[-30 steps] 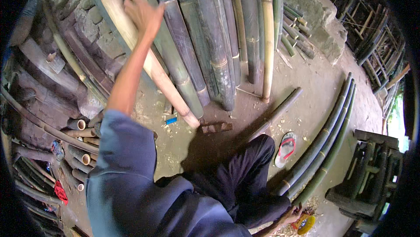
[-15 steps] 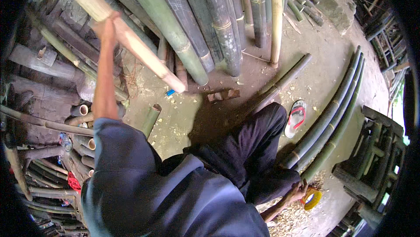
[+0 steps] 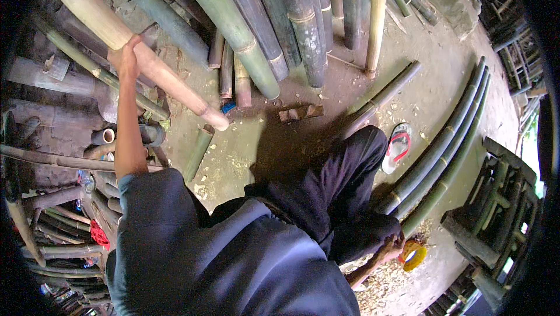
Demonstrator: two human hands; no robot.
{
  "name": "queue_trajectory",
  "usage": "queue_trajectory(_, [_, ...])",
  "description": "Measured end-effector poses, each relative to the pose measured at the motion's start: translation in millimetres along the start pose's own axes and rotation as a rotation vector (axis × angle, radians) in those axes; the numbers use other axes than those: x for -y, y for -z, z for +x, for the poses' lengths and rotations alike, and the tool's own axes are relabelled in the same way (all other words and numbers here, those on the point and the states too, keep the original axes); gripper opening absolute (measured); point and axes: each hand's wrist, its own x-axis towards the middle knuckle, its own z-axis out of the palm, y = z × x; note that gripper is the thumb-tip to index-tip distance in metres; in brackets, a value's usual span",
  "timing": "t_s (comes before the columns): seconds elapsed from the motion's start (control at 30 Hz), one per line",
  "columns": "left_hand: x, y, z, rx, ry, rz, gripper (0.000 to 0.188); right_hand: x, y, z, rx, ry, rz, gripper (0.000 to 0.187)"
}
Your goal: The person saws into a bamboo stalk and shaves its surface using a blade by hand while sitting on the ground. They handle multiple stalks, moving them into position and clearing wood shavings.
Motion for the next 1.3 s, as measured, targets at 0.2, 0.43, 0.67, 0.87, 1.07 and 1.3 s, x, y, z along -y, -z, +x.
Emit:
queue_trajectory(0.2, [7,4,-42,0.062,-0.023,-0.014,0.052,19,-21,-3,0.115,0.052,-0.105,0.036])
queue_trajectory(0.43, [-49,-44,-96,-0.094,-0.776,0.123,0.083,26,-24,-1,0.020,0.047,0.073,0.035])
queue_trajectory(0.67, [-20,-172,-47,0.215,-0.147,0.067,0.086,26,-21,-18,-0.017,-0.011,0.027,0.034])
queue_trajectory(0.87, [-13,-129,-16,0.765,0.226,-0.396,0.058,10,0,-32,-0.067,0.003,0.022,0.032])
queue_trajectory(1.07, [-84,-152,-62,0.031,-0.540,-0.217,0.060,-9,5,-19,-0.124,-0.074,-0.029,0.031])
queue_trajectory(1.3, [-101,-263,67,-0.029,-0.192,0.252,0.072,17,-21,-18,-0.094,0.002,0.057,0.031])
